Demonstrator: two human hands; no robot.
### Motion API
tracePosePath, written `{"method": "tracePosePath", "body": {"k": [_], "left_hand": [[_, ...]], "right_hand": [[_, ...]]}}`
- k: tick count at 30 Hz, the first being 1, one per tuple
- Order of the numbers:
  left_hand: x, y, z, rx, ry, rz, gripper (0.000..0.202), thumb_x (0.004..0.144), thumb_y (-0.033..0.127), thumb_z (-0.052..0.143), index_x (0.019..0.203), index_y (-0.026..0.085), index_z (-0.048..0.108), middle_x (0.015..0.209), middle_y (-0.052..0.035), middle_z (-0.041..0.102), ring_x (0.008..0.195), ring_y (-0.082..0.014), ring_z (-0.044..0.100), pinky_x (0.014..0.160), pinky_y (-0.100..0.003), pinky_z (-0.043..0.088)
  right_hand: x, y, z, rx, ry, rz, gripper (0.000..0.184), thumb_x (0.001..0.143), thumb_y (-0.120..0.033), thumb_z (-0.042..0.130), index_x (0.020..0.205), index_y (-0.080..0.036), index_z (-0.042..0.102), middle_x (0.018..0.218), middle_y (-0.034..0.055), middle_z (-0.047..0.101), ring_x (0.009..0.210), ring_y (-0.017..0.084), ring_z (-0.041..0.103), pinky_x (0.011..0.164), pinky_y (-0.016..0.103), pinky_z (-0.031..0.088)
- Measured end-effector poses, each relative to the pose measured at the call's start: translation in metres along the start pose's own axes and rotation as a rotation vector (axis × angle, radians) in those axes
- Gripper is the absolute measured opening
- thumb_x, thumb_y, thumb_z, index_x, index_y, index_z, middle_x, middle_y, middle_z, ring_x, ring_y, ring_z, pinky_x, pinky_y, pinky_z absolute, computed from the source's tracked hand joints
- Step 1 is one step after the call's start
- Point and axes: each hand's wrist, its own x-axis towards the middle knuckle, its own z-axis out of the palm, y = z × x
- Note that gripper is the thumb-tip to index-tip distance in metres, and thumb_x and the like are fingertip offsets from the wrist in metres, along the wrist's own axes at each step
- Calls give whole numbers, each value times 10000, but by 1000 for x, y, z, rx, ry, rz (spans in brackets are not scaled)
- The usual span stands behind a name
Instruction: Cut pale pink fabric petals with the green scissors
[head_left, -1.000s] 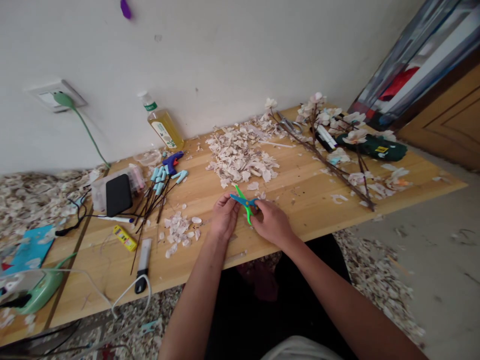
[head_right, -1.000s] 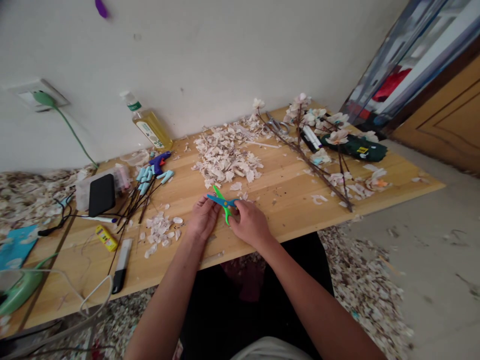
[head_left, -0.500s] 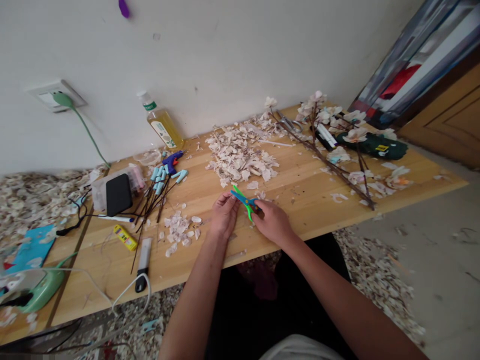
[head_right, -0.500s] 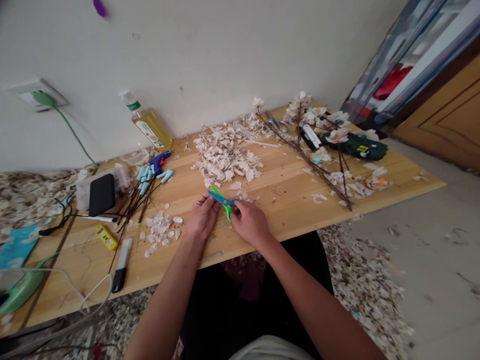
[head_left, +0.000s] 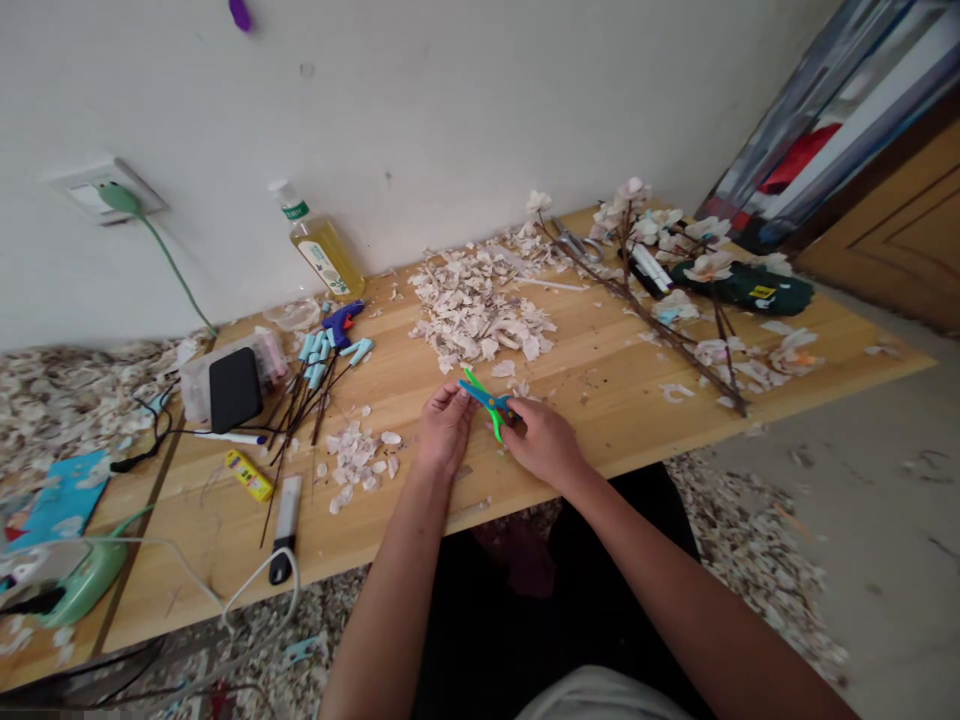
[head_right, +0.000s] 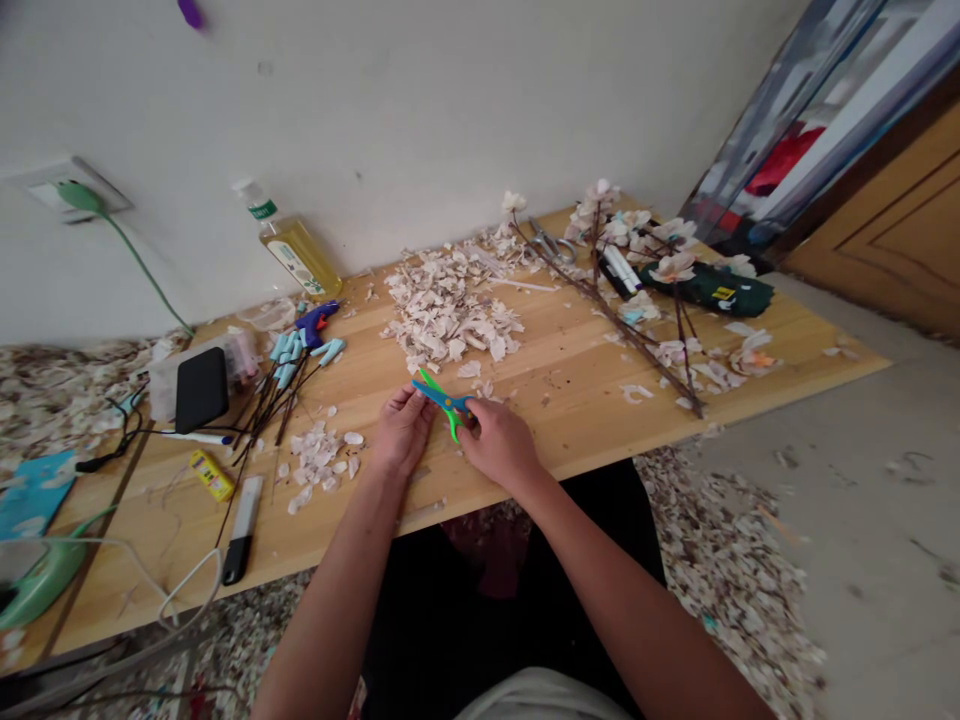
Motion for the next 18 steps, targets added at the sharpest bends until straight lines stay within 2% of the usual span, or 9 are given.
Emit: {"method": "tracePosePath", "body": {"k": [7, 18], "left_hand": [[3, 1, -3, 33, 2, 67, 224, 649, 264, 865, 795, 174, 721, 786, 2, 697, 739, -90, 626, 796, -226, 493], [3, -2, -5, 70, 9, 78, 235, 645, 293, 865, 793, 182, 721, 787, -4, 700, 751, -111, 633, 817, -261, 494]], "right_hand": [[0, -3, -3, 27, -22, -14, 154, 849, -343, 634, 808, -235, 533, 805, 14, 639, 781, 200, 578, 673, 295, 353], [0, 1, 0, 6, -13, 0, 100, 877, -308, 601, 823, -234, 563, 826, 27, 656, 788, 201, 587, 657, 292, 345]]}}
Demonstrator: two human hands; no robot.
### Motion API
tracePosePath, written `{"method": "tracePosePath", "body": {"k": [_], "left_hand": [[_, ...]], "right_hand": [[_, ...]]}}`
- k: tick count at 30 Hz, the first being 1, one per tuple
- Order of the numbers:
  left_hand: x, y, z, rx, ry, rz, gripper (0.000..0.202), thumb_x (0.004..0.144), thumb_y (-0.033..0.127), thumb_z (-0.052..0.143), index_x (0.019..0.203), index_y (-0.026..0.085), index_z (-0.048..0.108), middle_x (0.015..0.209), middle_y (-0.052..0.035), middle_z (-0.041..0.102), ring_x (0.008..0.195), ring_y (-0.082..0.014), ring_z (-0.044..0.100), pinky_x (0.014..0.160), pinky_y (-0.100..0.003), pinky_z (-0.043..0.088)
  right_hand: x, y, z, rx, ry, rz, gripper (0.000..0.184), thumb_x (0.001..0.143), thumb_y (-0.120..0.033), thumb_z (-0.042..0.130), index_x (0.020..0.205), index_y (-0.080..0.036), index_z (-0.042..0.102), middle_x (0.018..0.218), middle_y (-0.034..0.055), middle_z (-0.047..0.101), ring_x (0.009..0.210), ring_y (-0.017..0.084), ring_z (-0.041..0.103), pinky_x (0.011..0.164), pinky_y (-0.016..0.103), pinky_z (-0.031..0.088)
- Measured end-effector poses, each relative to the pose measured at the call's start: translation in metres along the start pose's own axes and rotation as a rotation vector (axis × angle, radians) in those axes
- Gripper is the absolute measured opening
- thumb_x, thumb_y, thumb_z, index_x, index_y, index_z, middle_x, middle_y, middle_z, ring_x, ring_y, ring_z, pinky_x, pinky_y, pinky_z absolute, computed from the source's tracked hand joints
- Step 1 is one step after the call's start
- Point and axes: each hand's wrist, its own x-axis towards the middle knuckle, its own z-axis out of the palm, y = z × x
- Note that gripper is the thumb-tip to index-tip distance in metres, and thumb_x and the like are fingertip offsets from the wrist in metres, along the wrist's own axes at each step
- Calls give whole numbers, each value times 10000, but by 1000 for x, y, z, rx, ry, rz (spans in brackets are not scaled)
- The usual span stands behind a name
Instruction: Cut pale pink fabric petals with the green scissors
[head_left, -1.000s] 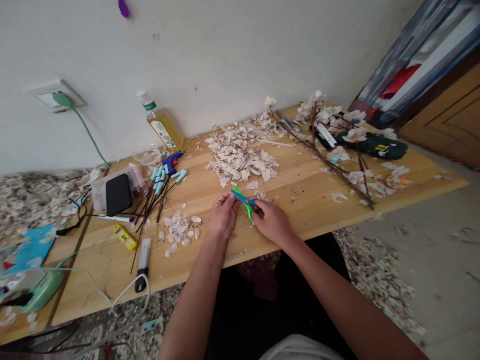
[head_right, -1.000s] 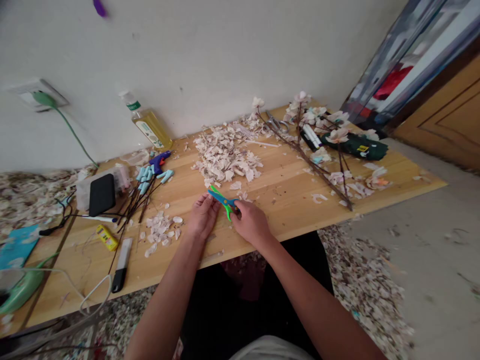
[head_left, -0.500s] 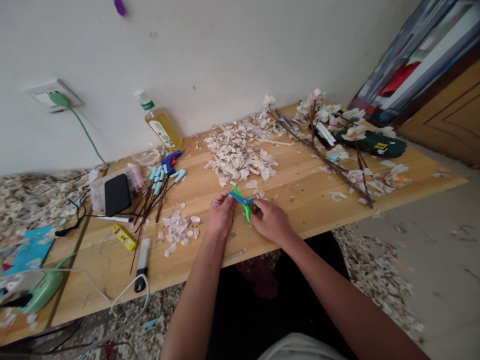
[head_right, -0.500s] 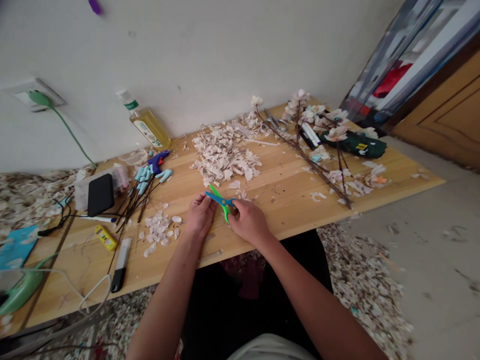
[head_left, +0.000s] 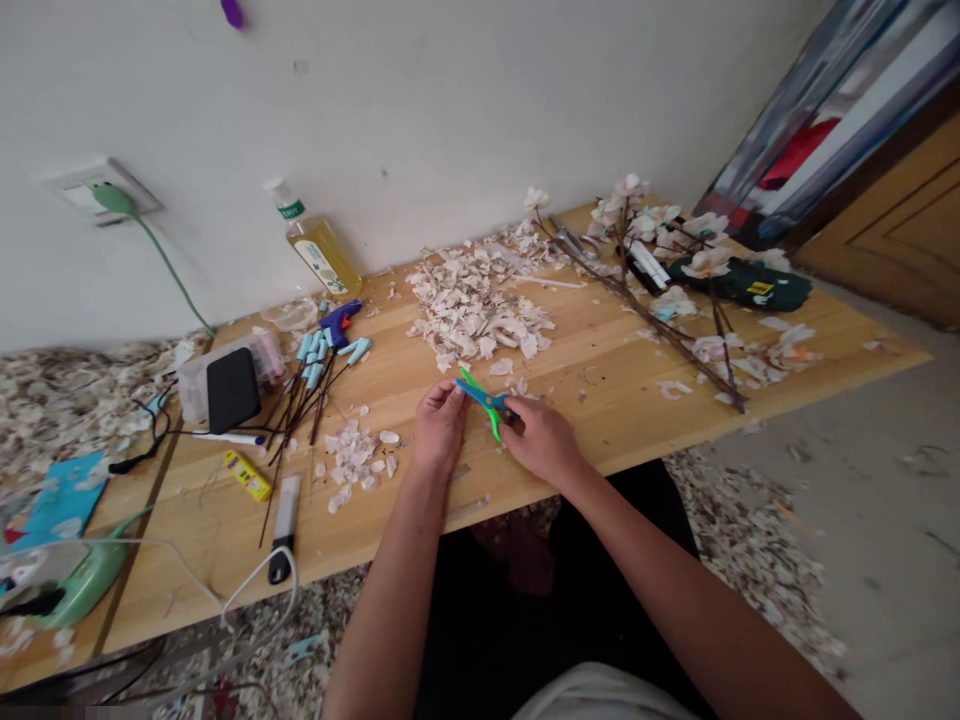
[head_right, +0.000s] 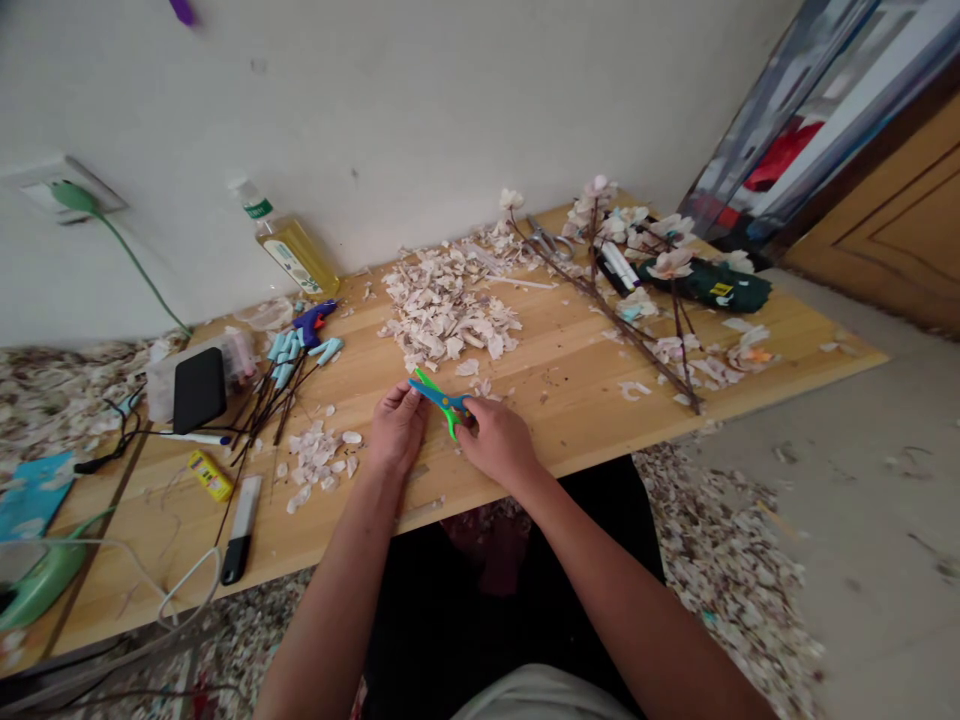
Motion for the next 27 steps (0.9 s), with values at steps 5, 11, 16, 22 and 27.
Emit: {"method": "tracePosePath", "body": {"k": [5, 11, 16, 22, 27], "left_hand": [[0, 2, 1, -11, 12, 1, 257, 622, 303, 880, 776, 184, 713, 768, 2, 694, 722, -100, 625, 783, -243, 492], [1, 1, -3, 56, 11, 10, 269, 630, 334, 870, 782, 185, 703, 764, 2, 690, 699, -102, 617, 763, -246, 491], [1, 2, -5, 100, -8, 12, 265, 651, 349, 858, 795, 184, 708, 732, 8, 672, 691, -102, 606, 757, -240, 488], [1, 6, -5, 144, -27, 14, 257, 669, 369, 841, 795, 183, 717, 730, -2, 667, 684, -111, 601, 740, -240, 485], [3, 4, -11, 214, -29, 37, 251, 700, 391, 817, 794, 182, 715, 727, -6, 663, 681, -114, 596, 731, -237, 476]], "right_hand": [[0, 0, 0, 0, 3, 3, 99, 866, -307, 612, 821, -235, 560, 830, 25, 658, 782, 201, 583, 650, 293, 340], [0, -2, -3, 21, -11, -5, 103, 864, -310, 616, 822, -233, 562, 829, 25, 656, 788, 197, 582, 661, 293, 350], [0, 0, -1, 15, -10, 9, 112, 879, -321, 609, 821, -233, 571, 819, 25, 655, 776, 199, 584, 647, 293, 346], [0, -1, -2, 21, -11, 4, 91, 858, -317, 614, 834, -238, 575, 839, 27, 663, 792, 202, 585, 659, 295, 356], [0, -1, -2, -2, -8, 0, 66, 866, -299, 601, 845, -237, 590, 839, 34, 666, 795, 205, 585, 653, 294, 353]]}}
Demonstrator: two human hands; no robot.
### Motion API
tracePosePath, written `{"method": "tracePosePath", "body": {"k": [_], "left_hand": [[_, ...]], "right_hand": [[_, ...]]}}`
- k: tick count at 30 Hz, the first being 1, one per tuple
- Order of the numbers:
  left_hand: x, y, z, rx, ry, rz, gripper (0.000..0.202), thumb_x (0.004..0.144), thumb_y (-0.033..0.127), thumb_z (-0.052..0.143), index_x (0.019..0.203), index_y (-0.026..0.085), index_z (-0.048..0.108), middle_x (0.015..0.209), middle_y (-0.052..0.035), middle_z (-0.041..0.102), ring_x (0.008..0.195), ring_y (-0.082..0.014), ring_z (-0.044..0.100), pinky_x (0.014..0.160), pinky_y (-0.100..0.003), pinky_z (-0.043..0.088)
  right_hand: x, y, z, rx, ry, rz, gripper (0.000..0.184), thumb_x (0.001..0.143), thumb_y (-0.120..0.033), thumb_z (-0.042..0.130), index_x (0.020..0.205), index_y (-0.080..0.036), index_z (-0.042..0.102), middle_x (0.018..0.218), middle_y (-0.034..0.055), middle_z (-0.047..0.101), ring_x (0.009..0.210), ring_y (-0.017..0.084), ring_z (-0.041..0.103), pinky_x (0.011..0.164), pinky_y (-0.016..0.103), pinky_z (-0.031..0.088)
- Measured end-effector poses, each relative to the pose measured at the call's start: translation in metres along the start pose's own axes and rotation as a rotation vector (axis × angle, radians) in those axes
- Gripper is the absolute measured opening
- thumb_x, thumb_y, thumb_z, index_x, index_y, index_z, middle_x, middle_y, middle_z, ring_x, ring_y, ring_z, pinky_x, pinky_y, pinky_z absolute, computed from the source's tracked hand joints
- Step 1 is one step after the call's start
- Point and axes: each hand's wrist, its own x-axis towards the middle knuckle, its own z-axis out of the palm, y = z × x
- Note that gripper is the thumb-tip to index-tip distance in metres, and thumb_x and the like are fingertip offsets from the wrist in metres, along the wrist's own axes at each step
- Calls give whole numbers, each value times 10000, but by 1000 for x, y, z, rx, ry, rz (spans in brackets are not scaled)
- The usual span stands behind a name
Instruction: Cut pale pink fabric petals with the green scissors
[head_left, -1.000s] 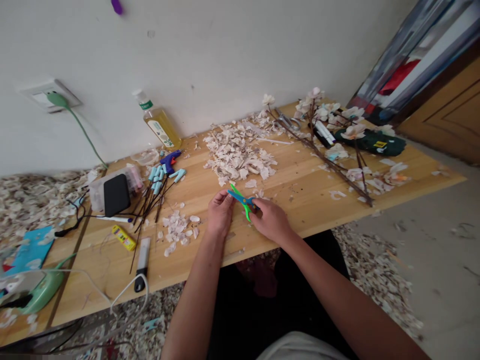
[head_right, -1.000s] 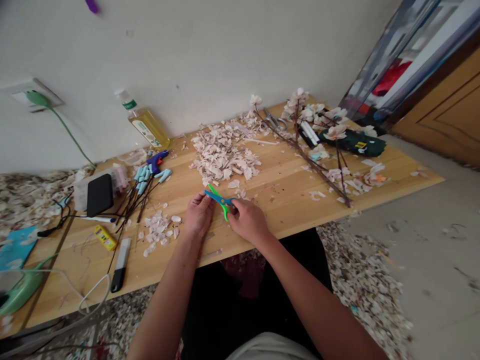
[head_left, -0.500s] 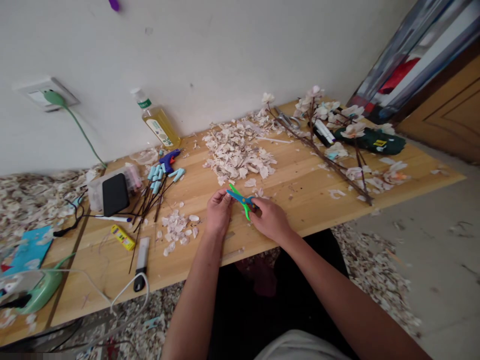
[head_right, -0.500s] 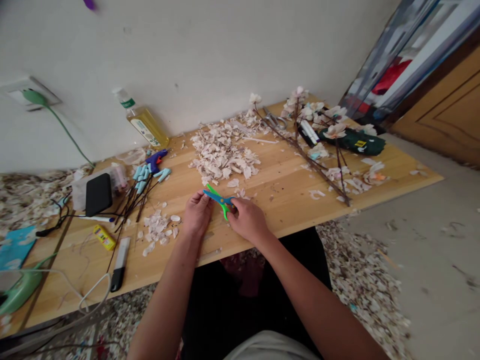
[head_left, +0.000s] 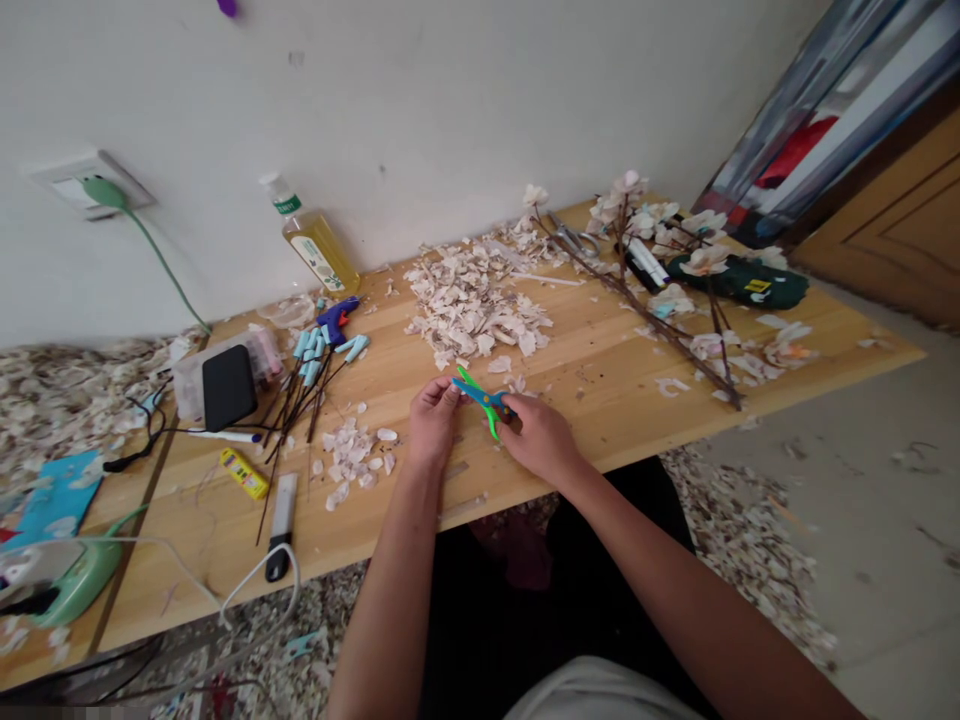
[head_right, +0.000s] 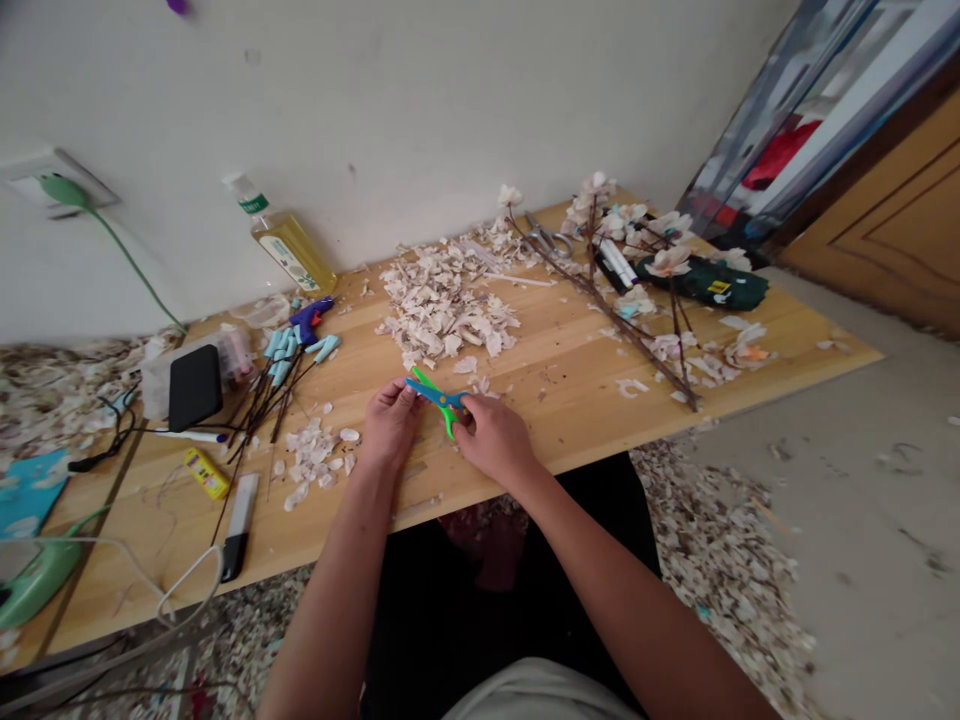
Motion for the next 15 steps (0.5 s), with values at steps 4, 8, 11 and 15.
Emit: {"method": "tracePosePath", "body": {"k": [4, 8, 11, 15], "left_hand": [[-1, 6, 0, -2, -24, -35, 248, 707, 393, 815, 781, 179, 714, 712, -4, 646, 663, -104, 576, 703, -223, 465], [-4, 16, 5, -46, -62, -116, 242, 695, 361, 829, 770, 170, 700, 699, 6, 614, 647, -89, 553, 672, -207, 458], [-7, 18, 8, -68, -50, -147, 240, 692, 350, 831, 774, 171, 693, 705, 8, 613, 652, -88, 557, 672, -204, 465], [-6, 15, 10, -100, -23, -120, 262, 647, 335, 859, 802, 193, 703, 760, 6, 657, 698, -98, 591, 738, -221, 487]], "right_hand": [[-1, 2, 2, -50, -7, 35, 52, 876, -235, 566, 872, -234, 618, 851, 39, 680, 770, 204, 591, 634, 295, 336], [-1, 5, 3, -18, 14, 76, 76, 869, -214, 558, 894, -225, 628, 832, 40, 684, 744, 201, 593, 641, 295, 348], [-1, 4, 2, 31, 46, 89, 77, 875, -239, 555, 917, -222, 617, 824, 41, 676, 748, 201, 592, 656, 296, 364], [-1, -1, 0, 8, 28, -3, 94, 849, -310, 607, 885, -227, 579, 855, 43, 658, 830, 221, 586, 705, 308, 378]]}}
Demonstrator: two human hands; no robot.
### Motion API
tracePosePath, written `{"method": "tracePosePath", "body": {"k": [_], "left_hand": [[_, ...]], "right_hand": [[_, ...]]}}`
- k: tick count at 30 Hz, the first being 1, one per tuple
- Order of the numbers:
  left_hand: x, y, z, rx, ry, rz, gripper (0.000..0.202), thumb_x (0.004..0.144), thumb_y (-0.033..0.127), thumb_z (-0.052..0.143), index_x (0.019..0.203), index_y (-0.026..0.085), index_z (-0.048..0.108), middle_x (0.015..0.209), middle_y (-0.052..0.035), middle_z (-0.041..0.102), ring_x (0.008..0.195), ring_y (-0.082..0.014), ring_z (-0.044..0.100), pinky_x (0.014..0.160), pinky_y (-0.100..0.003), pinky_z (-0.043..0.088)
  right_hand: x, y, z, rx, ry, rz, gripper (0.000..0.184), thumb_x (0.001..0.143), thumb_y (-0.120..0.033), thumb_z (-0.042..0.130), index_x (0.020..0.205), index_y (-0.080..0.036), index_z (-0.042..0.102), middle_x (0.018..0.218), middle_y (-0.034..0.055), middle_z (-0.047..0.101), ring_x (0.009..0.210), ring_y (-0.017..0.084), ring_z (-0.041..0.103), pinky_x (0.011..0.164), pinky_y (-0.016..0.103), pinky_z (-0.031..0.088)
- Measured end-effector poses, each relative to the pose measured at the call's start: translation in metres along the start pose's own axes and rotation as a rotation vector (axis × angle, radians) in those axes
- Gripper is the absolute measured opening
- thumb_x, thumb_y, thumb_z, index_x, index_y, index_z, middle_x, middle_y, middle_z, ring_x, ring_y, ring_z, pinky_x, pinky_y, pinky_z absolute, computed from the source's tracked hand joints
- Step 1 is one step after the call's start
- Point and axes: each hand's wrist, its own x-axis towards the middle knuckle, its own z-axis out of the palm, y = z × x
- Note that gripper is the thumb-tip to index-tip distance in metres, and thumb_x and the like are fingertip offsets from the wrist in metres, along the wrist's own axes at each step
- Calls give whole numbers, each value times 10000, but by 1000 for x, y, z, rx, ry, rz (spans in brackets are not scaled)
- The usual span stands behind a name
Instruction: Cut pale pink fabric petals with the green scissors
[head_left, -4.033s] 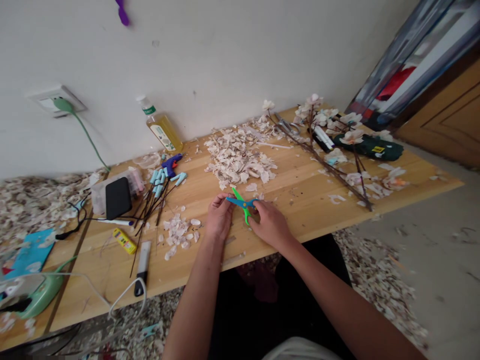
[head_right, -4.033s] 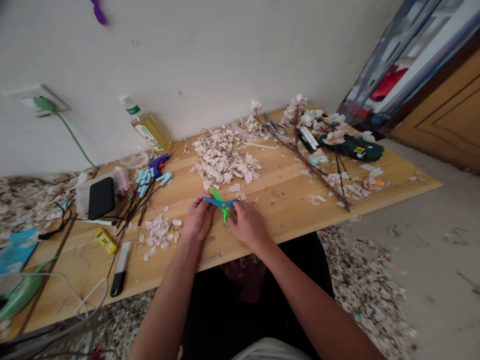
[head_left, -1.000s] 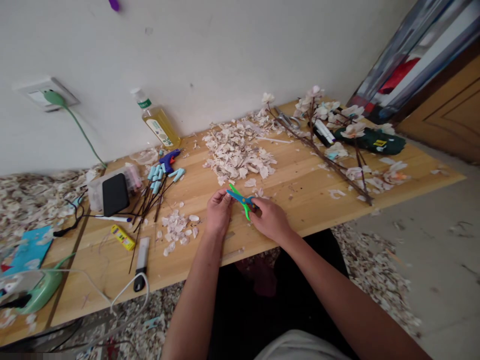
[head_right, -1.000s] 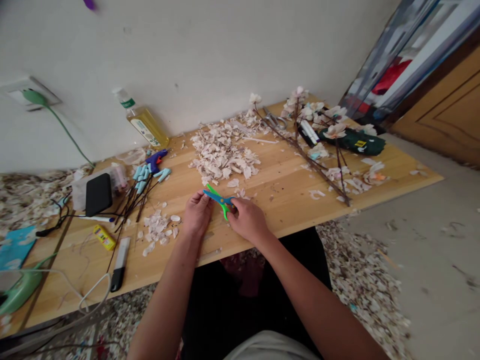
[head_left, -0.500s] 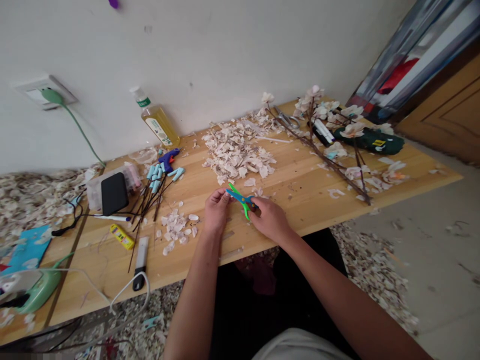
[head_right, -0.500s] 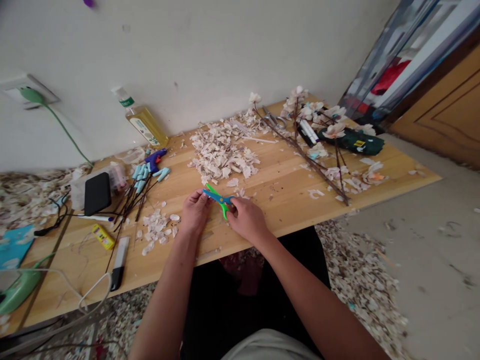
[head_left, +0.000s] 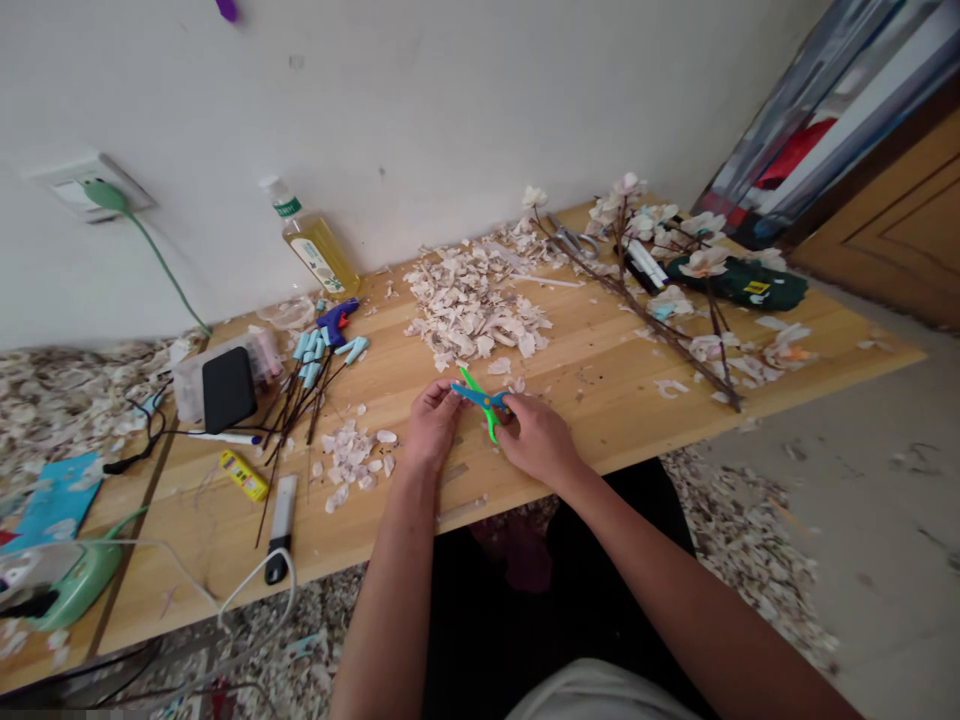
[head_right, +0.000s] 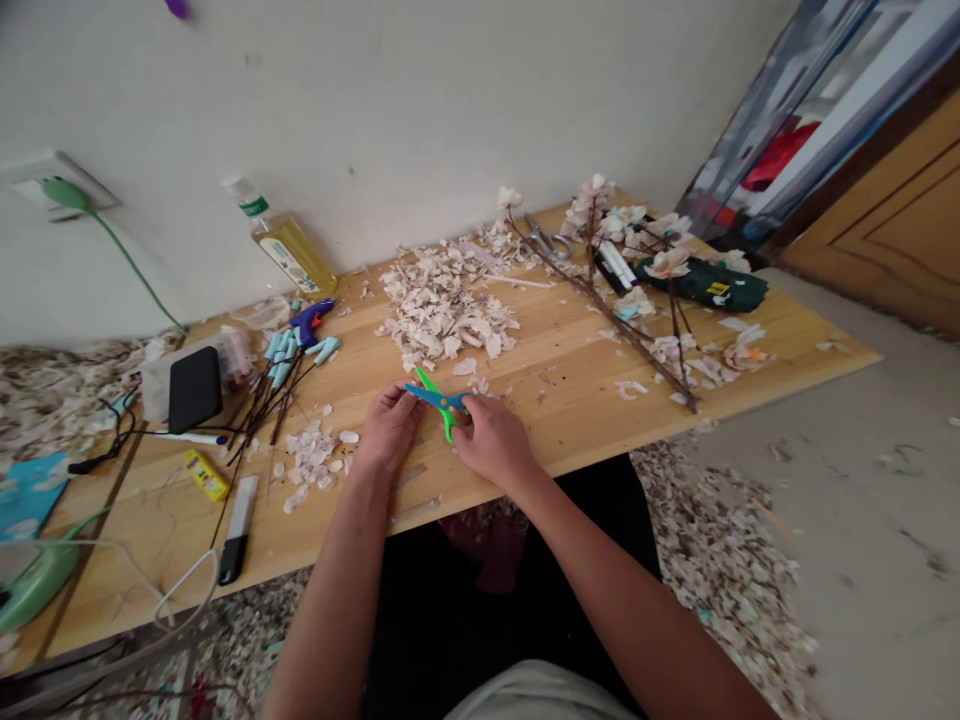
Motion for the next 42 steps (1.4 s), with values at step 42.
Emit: {"method": "tracePosePath", "body": {"k": [42], "left_hand": [[-2, 8, 1, -117, 39, -93, 272, 674, 259, 825, 812, 167, 610, 832, -28, 673, 737, -128, 648, 774, -295, 525]], "right_hand": [[0, 5, 1, 62, -15, 87, 79, 888, -259, 550, 874, -233, 624, 817, 33, 685, 741, 201, 608, 638, 286, 363]]}}
